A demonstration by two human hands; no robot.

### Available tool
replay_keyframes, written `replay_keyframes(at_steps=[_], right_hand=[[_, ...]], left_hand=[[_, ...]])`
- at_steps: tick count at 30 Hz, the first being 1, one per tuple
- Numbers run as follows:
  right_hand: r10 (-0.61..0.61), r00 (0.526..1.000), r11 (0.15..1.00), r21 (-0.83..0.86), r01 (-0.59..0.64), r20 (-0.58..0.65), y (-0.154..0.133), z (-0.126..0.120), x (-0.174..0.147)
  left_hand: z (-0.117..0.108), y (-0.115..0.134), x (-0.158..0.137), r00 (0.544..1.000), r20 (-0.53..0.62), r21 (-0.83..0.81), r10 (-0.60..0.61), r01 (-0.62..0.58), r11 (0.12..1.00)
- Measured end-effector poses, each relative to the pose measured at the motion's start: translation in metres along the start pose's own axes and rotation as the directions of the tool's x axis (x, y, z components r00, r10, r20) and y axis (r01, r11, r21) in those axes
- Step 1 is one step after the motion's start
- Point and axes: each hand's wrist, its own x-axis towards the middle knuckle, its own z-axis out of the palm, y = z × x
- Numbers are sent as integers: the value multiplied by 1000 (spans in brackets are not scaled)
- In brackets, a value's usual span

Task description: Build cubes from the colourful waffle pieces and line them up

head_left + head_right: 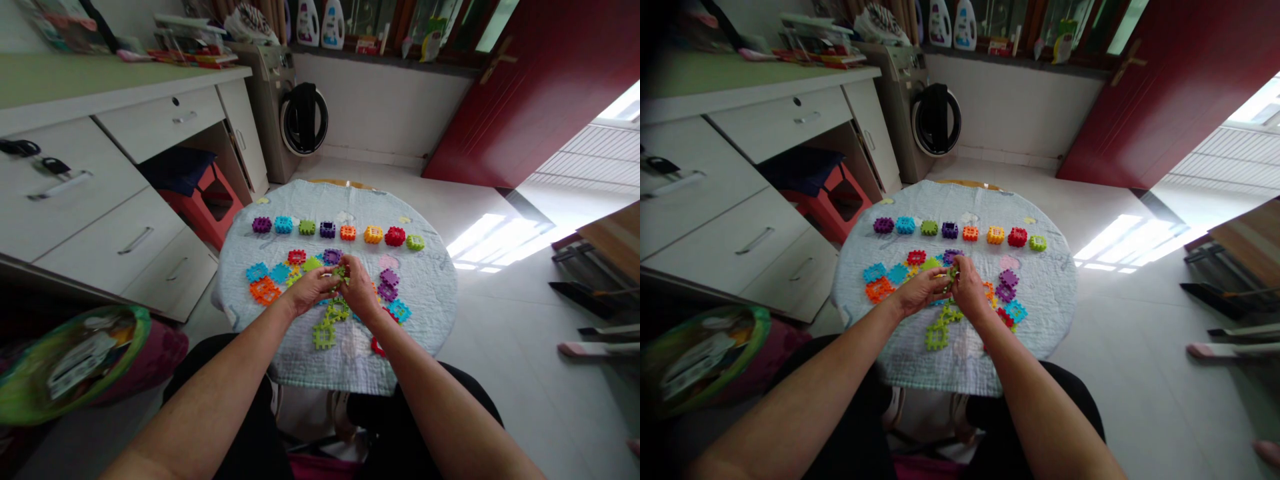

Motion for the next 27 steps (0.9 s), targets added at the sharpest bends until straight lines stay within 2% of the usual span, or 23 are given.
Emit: replay_keyframes(at_steps=[5, 10, 15, 20, 24, 27], right_hand=[[-28, 999, 997, -68, 32, 47, 0, -2, 0], [-94, 983, 992, 98, 79, 155, -1, -5, -1], [-69, 967, 974, 227, 12, 246, -2, -6, 0], [-41, 964, 980, 199, -12, 261, 1, -7, 0], [-79, 927, 987, 157, 22, 368, -5, -10, -2], [-93, 917, 989, 142, 41, 388, -9, -12, -4]], left_hand=[[-2, -1, 2, 1000, 11, -4, 15, -15, 1000], [-2, 0, 4, 998, 33, -12, 45, -45, 999], [-3, 1, 4, 997, 61, -79, 53, -48, 996], [-1, 2, 1, 999, 42, -129, 5, 0, 992], [0, 2, 1, 1000, 1, -143, -10, 10, 990], [1, 2, 1, 1000, -18, -160, -11, 8, 987]])
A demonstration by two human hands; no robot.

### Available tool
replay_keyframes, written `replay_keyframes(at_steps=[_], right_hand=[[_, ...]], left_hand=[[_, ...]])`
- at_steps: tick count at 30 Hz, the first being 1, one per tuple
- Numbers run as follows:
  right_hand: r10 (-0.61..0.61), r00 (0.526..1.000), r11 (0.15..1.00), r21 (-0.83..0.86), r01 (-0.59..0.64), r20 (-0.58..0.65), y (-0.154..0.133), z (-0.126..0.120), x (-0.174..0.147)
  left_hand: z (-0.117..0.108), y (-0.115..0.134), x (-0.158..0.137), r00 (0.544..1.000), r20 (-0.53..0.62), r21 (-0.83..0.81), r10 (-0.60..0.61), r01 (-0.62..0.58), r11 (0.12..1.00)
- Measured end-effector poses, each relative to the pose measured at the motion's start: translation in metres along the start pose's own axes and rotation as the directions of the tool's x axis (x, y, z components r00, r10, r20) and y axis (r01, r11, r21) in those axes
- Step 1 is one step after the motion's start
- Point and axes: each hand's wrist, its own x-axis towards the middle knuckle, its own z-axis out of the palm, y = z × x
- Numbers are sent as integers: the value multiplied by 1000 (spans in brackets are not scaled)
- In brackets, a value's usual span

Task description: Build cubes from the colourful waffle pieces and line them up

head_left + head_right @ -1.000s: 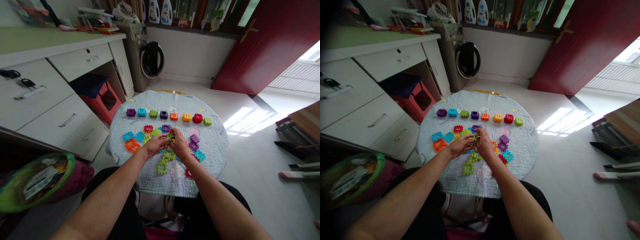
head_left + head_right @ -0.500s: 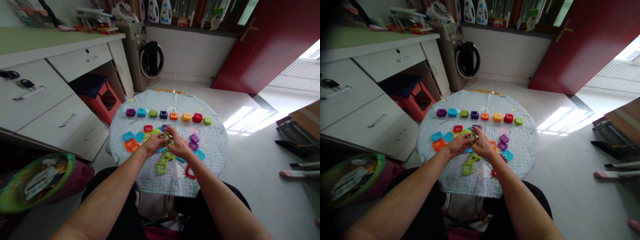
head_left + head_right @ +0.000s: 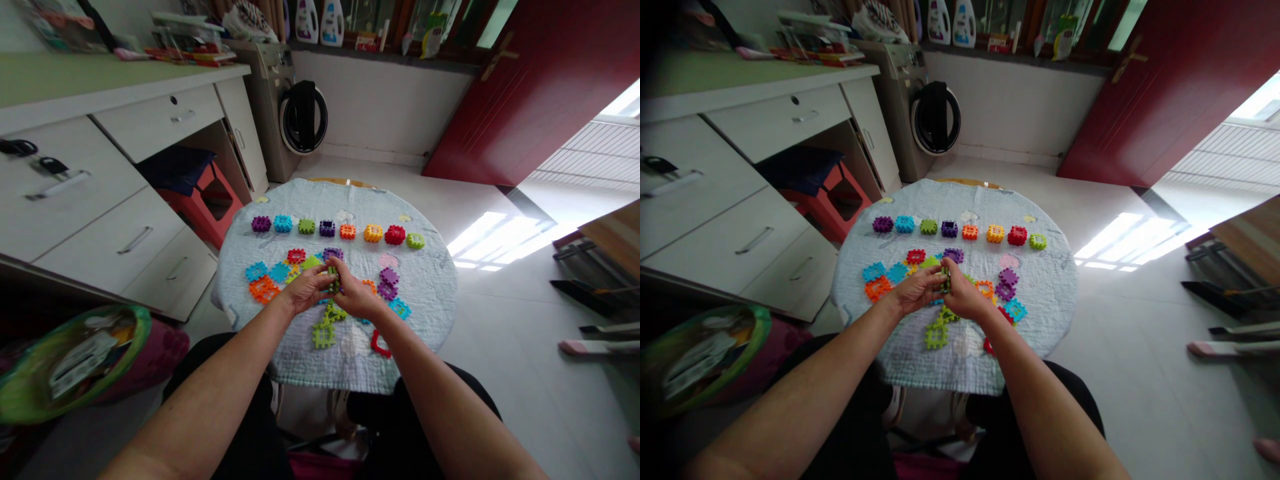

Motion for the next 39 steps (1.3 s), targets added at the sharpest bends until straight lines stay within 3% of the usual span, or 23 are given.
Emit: replay_keyframes(at_steps=[8, 16, 19, 23, 27, 30, 35, 37, 39], right_hand=[[69, 996, 997, -21, -68, 57, -6, -6, 1], [16, 1000, 998, -63, -17, -18, 2, -2, -1], [48, 998, 996, -78, -51, -48, 2, -1, 0], [108, 990, 988, -98, -117, -91, -1, -1, 3], [72, 987, 982, -164, -96, -141, 4, 0, 4], [37, 992, 982, -181, -58, -121, 10, 2, 3], [-25, 989, 992, -129, 6, -144, 21, -6, 0], [5, 988, 992, -120, -24, -152, 24, -11, -1], [39, 987, 990, -127, -60, -159, 25, -15, -1]], left_hand=[[-1, 0, -1, 999, 32, 9, -13, 13, 1000], [-3, -1, 0, 999, 40, 0, 29, -29, 1000], [-1, 0, -1, 998, 56, -4, 37, -37, 999], [1, 2, -3, 999, 53, -4, 0, 0, 1000], [-1, 1, -3, 998, -21, 61, -64, 65, 996], [-1, -2, -3, 998, -9, 85, -60, 61, 995], [-6, 7, 2, 994, -53, 180, 99, -88, 980], [-16, 22, 10, 969, -80, 345, 235, -195, 918], [-29, 43, 23, 919, -107, 550, 379, -262, 793]])
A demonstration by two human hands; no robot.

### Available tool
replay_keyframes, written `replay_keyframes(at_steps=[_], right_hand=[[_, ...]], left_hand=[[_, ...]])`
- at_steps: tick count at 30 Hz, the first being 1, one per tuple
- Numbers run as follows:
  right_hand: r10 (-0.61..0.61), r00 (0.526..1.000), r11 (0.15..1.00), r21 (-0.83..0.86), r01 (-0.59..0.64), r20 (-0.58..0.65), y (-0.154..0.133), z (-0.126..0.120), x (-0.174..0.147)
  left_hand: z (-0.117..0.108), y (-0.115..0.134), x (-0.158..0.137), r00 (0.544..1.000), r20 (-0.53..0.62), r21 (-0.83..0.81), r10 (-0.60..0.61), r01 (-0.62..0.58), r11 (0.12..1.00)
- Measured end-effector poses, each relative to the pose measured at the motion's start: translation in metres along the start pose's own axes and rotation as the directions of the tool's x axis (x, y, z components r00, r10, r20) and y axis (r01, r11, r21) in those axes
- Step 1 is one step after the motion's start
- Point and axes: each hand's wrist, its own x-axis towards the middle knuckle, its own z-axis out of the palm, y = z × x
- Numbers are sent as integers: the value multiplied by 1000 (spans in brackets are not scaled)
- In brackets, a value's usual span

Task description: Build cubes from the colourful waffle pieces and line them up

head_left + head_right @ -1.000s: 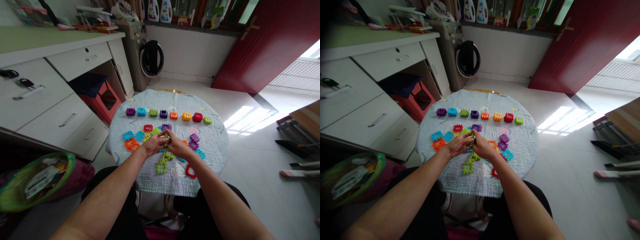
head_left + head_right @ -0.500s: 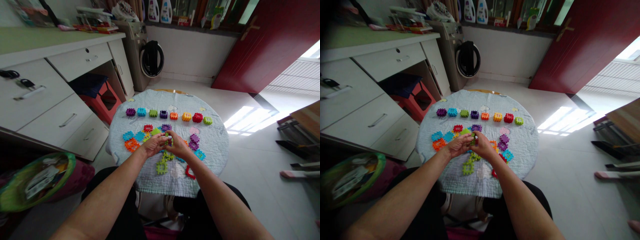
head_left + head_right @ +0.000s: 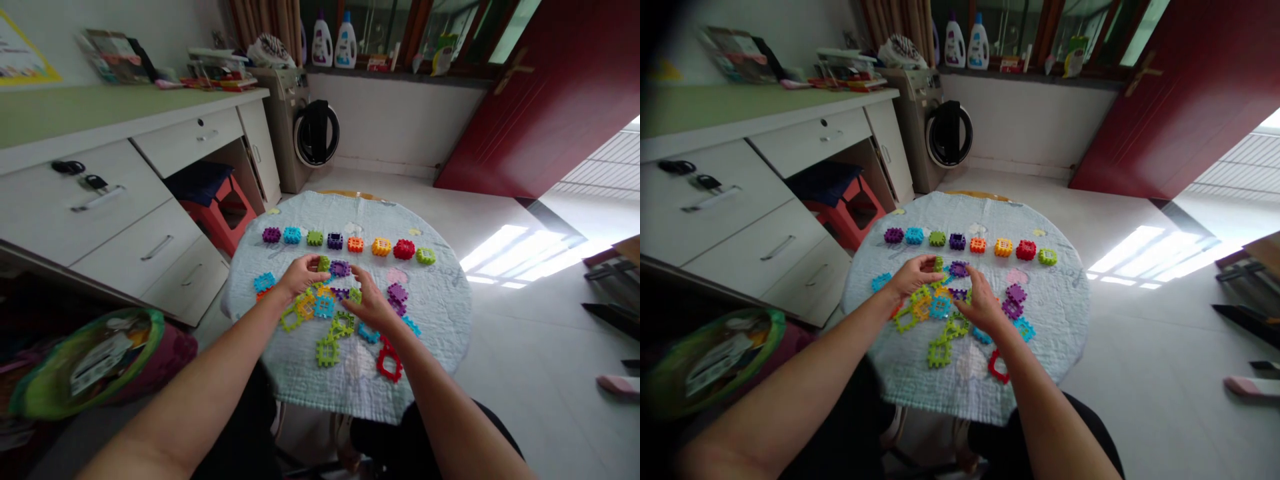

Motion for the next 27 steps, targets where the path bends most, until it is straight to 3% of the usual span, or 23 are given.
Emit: replay_keyframes(at_steps=[2, 3, 6, 9, 11, 14, 20, 27], right_hand=[[22, 1000, 1000, -17, -22, 5, -1, -3, 0], [27, 1000, 999, -24, -27, 13, -2, -4, 0], [29, 998, 999, -40, -27, 51, -4, -6, 0], [35, 996, 998, -55, -31, 86, -4, -8, -1], [53, 994, 997, -60, -48, 93, -2, -9, 0], [78, 992, 996, -56, -73, 94, 0, -10, -1], [97, 991, 994, -55, -92, 93, 3, -13, -1], [112, 989, 993, -49, -107, 95, 2, -13, 0]], left_hand=[[-19, 8, 25, 994, -67, 272, 89, -67, 960], [-28, 13, 38, 988, -80, 430, 135, -88, 899], [-47, 28, 75, 977, 5, 818, 213, -127, 562], [-52, 37, 104, 981, 103, 951, 163, -146, 274], [-49, 37, 120, 984, 143, 974, 102, -158, 160], [-44, 33, 139, 984, 170, 981, 47, -173, 91], [-42, 26, 163, 982, 188, 981, -3, -188, 54], [-40, 21, 172, 979, 198, 980, -51, -196, 47]])
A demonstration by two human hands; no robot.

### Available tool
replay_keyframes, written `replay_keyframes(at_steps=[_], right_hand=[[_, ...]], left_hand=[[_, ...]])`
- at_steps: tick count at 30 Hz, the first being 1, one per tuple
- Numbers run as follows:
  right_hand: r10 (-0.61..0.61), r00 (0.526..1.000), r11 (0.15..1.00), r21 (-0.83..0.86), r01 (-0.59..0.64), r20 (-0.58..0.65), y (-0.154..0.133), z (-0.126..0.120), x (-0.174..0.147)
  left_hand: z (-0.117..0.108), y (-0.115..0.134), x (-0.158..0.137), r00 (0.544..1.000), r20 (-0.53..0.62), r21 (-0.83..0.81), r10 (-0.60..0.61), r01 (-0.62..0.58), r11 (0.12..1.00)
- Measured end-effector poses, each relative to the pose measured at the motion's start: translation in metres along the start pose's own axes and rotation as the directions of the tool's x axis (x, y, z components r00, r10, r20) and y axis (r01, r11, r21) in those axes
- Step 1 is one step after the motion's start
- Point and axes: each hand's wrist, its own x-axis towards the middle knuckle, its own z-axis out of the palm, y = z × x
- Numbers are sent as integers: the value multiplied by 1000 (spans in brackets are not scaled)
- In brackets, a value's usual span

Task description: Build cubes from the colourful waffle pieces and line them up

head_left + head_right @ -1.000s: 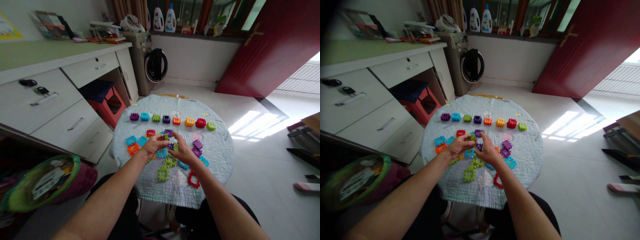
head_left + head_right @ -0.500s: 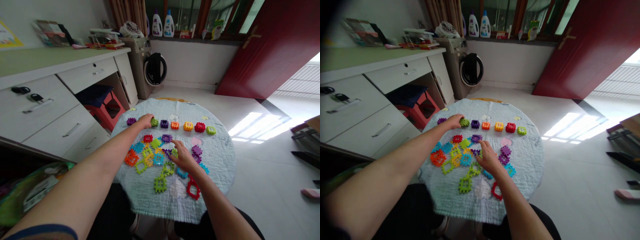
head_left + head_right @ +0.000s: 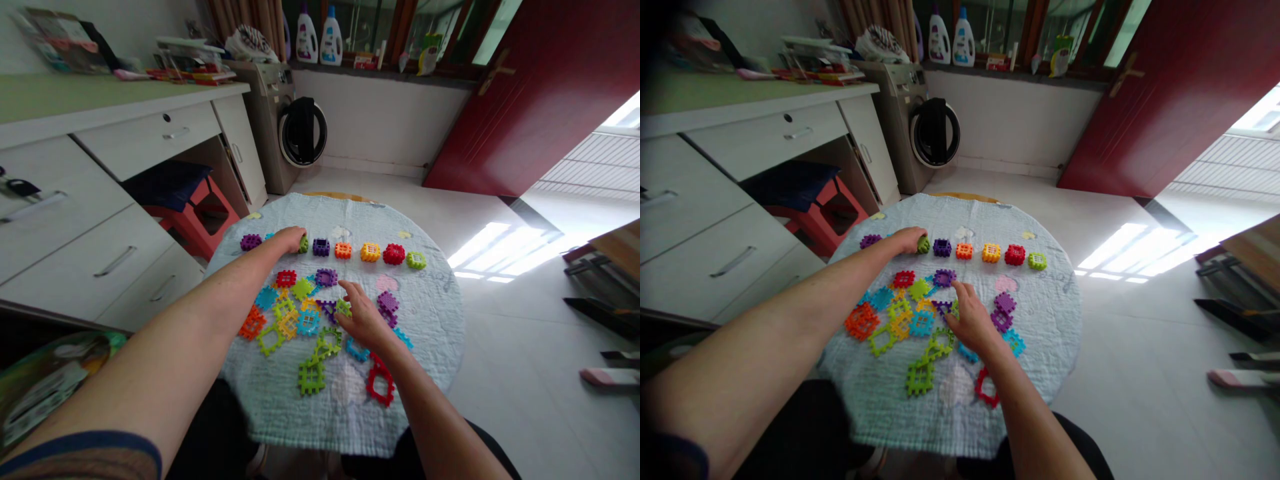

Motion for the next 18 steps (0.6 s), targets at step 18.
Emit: replay_keyframes(at_steps=[18], right_hand=[[39, 993, 999, 32, -36, -109, 9, -17, 2]], left_hand=[[-6, 7, -24, 991, -132, 3, -30, 30, 1000]])
